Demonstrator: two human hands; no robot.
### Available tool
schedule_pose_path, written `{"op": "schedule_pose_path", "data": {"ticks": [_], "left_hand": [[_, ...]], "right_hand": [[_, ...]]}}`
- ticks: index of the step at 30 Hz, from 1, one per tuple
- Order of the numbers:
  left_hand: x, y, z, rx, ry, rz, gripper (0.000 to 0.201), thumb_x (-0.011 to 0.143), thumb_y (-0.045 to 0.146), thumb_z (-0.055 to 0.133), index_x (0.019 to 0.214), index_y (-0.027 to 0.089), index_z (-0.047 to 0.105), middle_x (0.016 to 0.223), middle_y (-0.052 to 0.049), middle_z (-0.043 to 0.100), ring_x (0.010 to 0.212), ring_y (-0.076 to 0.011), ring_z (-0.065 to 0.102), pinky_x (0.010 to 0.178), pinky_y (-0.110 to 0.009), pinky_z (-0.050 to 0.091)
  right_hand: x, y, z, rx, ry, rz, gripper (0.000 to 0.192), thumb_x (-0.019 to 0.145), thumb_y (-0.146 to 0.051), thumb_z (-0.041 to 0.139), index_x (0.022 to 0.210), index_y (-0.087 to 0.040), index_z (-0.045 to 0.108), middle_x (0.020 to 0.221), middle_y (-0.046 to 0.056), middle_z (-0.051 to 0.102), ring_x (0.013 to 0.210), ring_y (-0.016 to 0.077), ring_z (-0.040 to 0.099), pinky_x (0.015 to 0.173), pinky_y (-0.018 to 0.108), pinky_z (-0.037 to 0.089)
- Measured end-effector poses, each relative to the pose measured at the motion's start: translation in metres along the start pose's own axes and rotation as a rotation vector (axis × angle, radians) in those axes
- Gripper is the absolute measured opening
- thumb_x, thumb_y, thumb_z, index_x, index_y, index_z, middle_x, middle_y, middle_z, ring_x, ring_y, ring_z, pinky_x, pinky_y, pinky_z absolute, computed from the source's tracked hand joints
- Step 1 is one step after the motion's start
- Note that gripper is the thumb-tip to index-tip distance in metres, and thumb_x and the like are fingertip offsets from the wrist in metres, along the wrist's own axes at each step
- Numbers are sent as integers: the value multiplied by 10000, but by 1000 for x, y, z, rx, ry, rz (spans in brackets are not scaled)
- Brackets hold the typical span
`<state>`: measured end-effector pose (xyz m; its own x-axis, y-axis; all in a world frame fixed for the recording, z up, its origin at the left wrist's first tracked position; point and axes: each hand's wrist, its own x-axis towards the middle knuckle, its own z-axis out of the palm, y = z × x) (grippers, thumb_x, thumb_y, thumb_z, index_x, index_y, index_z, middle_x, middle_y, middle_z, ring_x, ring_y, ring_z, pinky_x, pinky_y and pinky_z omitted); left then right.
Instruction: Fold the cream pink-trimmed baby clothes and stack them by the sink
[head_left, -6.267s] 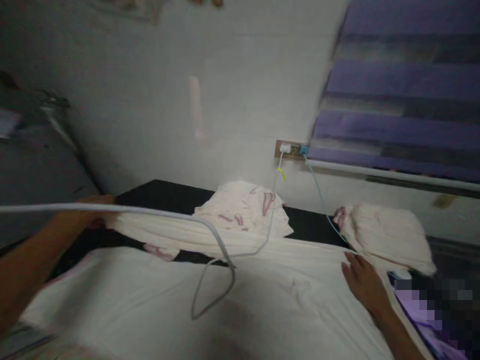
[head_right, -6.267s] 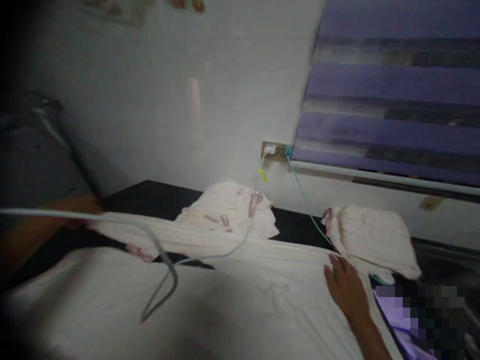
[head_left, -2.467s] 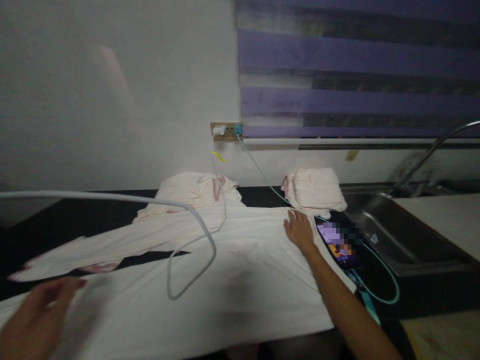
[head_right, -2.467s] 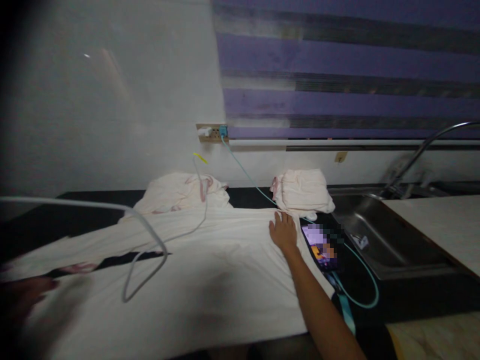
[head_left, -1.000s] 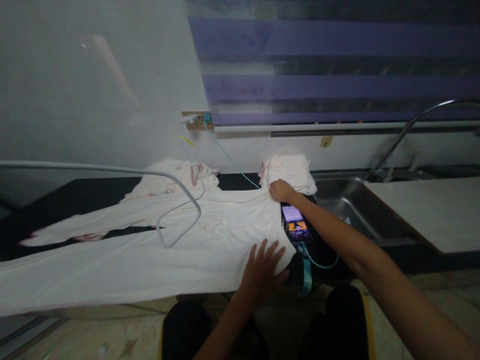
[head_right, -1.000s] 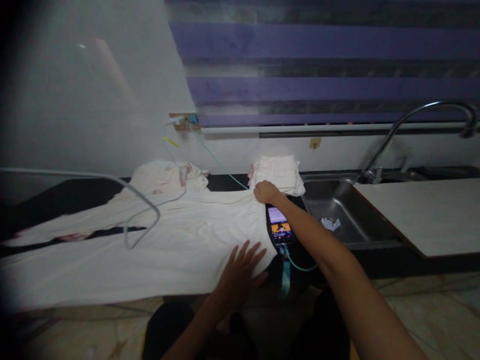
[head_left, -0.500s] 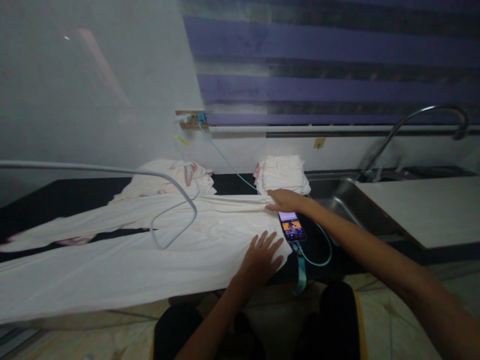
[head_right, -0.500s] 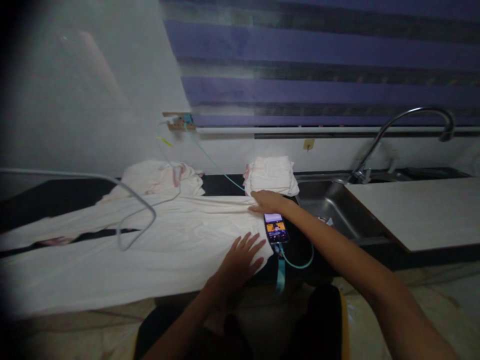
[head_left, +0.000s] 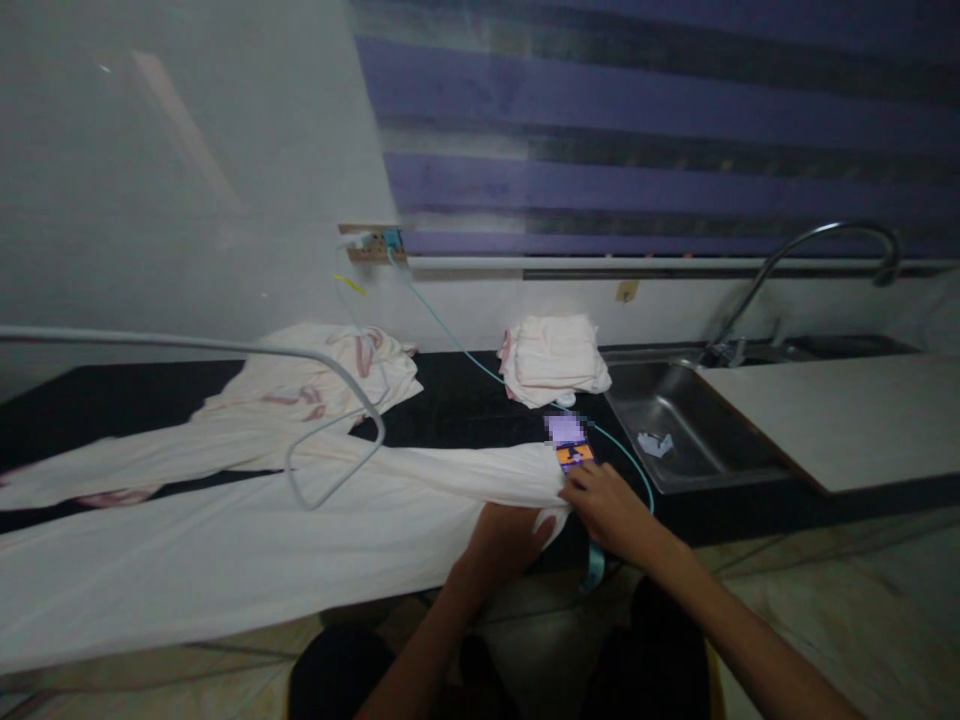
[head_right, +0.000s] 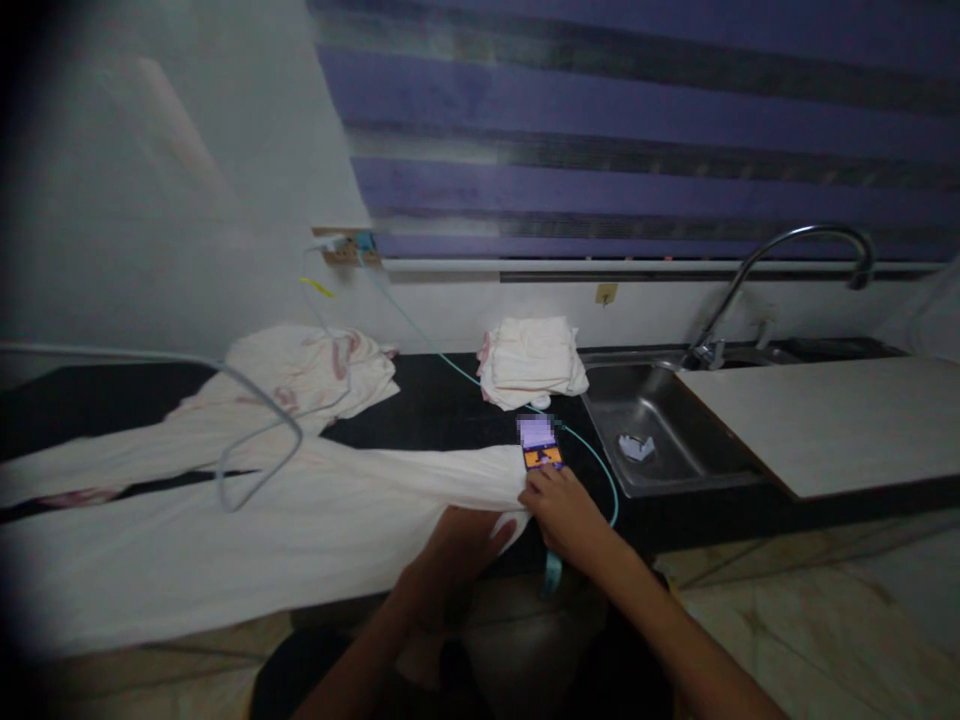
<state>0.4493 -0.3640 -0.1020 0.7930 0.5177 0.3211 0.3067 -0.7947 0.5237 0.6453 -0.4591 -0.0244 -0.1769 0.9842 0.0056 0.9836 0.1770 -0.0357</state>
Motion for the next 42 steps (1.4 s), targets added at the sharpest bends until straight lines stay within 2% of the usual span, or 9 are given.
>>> {"op": "schedule_pose_path", "data": {"ticks": [7,12,16,21,26,30,34,38,42], "left_hand": [[1,4,-4,-298,69,-148,264,890,349,710,1118,255,802,1221,-157,776,1208,-377,676,1152,-591,430],[-2,-5,-4,-890,330,-535,278,711,393,880,839,216,708,847,-69,703,954,-289,698,938,-457,584],[-10,-14,-19,-1133,457,-678,296,812,428,799,977,212,680,839,-32,636,824,-210,700,772,-352,614],[1,-11,-50,-1792,589,-996,206,915,256,706,1107,193,665,1025,-53,751,832,-150,723,746,-268,594],[11,-10,-48,-1870,535,-985,239,975,233,627,1197,149,658,1008,-75,791,855,-171,751,761,-274,615],[8,-9,-43,-1936,503,-909,329,989,208,552,1291,97,621,1033,-112,796,891,-176,768,799,-271,626],[8,0,-45,-1869,546,-883,428,958,192,509,1371,128,600,1101,-114,803,1081,-232,762,926,-353,638],[7,10,-41,-1852,636,-914,460,945,208,429,1360,195,629,1115,-94,810,1189,-251,731,1014,-389,618],[6,8,-35,-1885,620,-747,478,919,256,498,1364,158,640,1166,-115,799,1207,-283,725,1095,-441,580]], "right_hand": [[-17,-41,19,154,65,345,286,959,-160,558,1156,-269,733,1287,121,713,1236,324,567,952,475,416],[-22,-66,22,114,71,424,226,977,-223,581,1146,-289,716,1296,128,737,1254,358,567,931,504,401],[-23,-71,22,88,44,416,248,983,-253,590,1200,-293,704,1394,129,695,1253,359,574,938,522,409],[-19,-71,3,66,-25,375,208,979,-258,586,1112,-246,746,1312,179,708,1248,392,572,959,581,425],[5,-84,-11,134,74,337,201,992,-285,573,1063,-207,745,1212,178,712,1162,356,608,976,538,482],[53,-93,1,443,415,252,259,999,-200,524,1189,-231,696,1219,129,707,1158,266,631,995,394,534],[105,-89,22,717,690,447,368,1055,-226,406,1339,-221,639,1283,143,692,1170,248,652,987,357,548],[128,-76,46,820,704,604,428,1054,-182,328,1373,-171,613,1309,177,690,1203,244,655,1025,363,536],[130,-67,66,794,687,574,340,1017,-164,393,1211,-145,672,1231,175,719,1195,242,661,1083,355,504]]}}
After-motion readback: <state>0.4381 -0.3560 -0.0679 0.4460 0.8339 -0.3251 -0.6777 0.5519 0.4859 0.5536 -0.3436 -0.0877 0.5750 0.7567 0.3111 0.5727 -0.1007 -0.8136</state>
